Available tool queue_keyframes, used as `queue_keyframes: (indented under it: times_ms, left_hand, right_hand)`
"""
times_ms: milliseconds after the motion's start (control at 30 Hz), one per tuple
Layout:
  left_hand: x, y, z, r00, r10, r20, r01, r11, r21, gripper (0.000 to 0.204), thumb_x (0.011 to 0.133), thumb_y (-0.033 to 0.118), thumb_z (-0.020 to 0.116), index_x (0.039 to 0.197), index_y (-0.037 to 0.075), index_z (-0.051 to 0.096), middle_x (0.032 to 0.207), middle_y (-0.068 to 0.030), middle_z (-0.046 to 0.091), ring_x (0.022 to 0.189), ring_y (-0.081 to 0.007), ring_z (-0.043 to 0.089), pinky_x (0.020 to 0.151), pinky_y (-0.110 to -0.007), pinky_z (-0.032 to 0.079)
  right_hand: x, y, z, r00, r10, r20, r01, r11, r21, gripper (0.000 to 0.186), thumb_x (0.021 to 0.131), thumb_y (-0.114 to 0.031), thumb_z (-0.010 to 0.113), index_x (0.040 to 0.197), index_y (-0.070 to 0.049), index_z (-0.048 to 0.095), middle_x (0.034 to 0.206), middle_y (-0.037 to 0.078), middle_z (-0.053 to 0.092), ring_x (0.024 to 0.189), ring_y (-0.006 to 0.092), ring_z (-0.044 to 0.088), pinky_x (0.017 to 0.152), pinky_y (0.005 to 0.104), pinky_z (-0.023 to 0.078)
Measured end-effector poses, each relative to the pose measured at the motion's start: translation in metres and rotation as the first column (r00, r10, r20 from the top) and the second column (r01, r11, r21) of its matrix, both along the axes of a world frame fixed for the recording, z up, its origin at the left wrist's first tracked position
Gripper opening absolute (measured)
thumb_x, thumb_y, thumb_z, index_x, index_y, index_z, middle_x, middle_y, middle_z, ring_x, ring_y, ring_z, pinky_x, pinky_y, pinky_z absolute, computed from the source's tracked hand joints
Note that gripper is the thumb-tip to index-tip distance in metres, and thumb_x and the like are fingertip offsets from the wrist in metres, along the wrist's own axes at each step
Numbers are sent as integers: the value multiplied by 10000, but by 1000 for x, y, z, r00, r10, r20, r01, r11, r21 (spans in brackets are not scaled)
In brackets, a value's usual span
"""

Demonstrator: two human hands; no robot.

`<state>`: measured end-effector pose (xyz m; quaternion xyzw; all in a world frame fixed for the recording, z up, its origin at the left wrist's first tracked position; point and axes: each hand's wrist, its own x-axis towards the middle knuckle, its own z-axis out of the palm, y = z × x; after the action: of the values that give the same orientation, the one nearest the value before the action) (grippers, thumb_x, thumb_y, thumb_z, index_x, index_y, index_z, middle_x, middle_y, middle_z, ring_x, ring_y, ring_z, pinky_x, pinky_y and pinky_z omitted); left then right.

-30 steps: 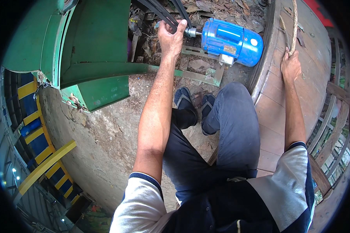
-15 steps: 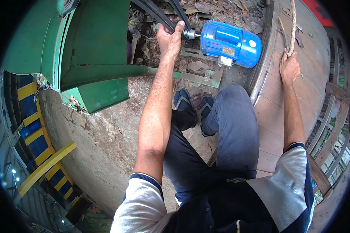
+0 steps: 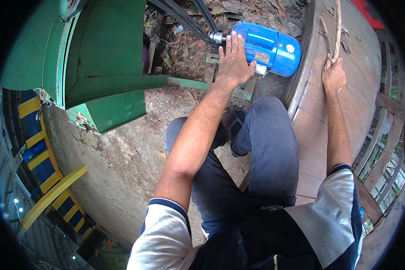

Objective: The recorder fits a drive belt onto a motor pulley for a shredder machine, uses a stick to clear the hopper, and checks the electrical connection.

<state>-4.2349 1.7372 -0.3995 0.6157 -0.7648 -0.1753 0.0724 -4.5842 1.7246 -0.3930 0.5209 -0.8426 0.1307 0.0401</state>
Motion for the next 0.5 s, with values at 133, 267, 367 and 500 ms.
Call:
queue_keyframes:
  times_ms: [133, 267, 367, 500]
  left_hand:
    - [-12, 2, -8, 999, 44, 19, -43, 998, -35, 1069, 901, 546, 621, 1591, -52, 63, 1665, -269, 50, 1558, -403, 21, 1238, -590, 107]
    - [-11, 3, -7, 998, 39, 45, -37, 999, -30, 1081, 897, 571, 612, 1587, -60, 69, 1658, -284, 58, 1555, -414, 20, 1231, -614, 96]
    - [-4, 0, 0, 998, 0, 58, 2, 1000, -29, 1053, 917, 566, 587, 1586, -61, 71, 1652, -297, 59, 1555, -412, 30, 1222, -637, 85]
    - [9, 2, 3, 999, 34, 24, -32, 995, -89, 1039, 933, 553, 577, 1589, -53, 47, 1652, -298, 48, 1557, -401, 16, 1229, -624, 72]
  right_hand:
    - [1, -2, 2, 1000, 7, 10, -7, 1000, -7, 389, 995, -458, 570, 1007, -73, 522, 790, 238, 700, 777, 451, 699, 689, 554, 522]
    - [2, 0, 1, 1000, 4, -2, -4, 1000, -15, 392, 995, -460, 571, 1004, -71, 523, 792, 235, 701, 777, 451, 698, 690, 552, 522]
    - [1, 0, 2, 1000, -9, 7, 9, 1000, 3, 394, 995, -464, 568, 1013, -73, 527, 801, 235, 703, 789, 452, 698, 698, 553, 520]
    - [0, -1, 1, 1000, -5, 3, 5, 1000, -1, 399, 996, -470, 563, 1017, -74, 528, 805, 238, 704, 801, 454, 698, 711, 556, 520]
